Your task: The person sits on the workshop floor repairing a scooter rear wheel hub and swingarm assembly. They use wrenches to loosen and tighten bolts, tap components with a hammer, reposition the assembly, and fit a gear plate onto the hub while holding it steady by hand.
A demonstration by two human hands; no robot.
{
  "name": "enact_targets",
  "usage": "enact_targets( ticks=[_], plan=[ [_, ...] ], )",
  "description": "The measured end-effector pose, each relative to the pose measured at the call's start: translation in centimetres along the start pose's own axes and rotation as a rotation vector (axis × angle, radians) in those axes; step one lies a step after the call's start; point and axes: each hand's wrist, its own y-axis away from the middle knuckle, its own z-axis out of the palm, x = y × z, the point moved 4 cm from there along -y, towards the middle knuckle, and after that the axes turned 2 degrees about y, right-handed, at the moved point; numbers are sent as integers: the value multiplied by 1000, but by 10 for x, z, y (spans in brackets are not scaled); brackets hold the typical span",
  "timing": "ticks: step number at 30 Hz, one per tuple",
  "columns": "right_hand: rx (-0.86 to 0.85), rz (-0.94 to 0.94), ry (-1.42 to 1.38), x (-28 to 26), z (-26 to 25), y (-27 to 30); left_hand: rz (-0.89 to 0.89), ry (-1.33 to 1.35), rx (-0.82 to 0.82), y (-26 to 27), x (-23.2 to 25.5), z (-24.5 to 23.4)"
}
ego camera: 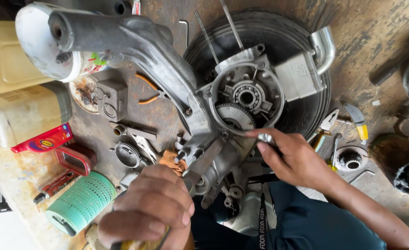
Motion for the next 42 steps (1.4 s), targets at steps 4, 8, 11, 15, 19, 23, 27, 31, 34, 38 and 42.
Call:
enact_targets(
  ticks=[4, 8, 11, 15, 19, 23, 27, 31, 34, 38, 42],
  plan=[
    [-36, 35, -27, 13, 0, -6, 61, -129, -6, 0, -5, -8],
    [-52, 55, -25, 19, 0, -9, -72, -150, -348, -9, -8, -14],
    [-64, 39, -38, 18, -1, -13, -139, -108, -446, -13, -16, -19],
    [-68, 86, 81, 23, 2, -5, -56, 6, -473, -5, -18, -14],
    [-38, 60, 75, 16, 2, -7, -265, -130, -512, 3, -12, -7],
    [-9, 26, -60, 6, 1, -6, 134, -45, -338, 12, -2, -3],
    [19, 53, -66, 1, 4, 3, 85, -72, 4, 23, 6, 3],
    [59, 44, -49, 3, 5, 15, 121, -94, -111, 22, 12, 4],
    [101, 24, -46, 0, 7, 19, 5, -19, 18, 25, 12, 5],
    [144, 48, -16, -2, 13, 24, 98, 76, -9, 25, 14, 6],
    [163, 41, 14, -7, 16, 25, 21, 101, -36, 24, 16, 0]
  ],
)
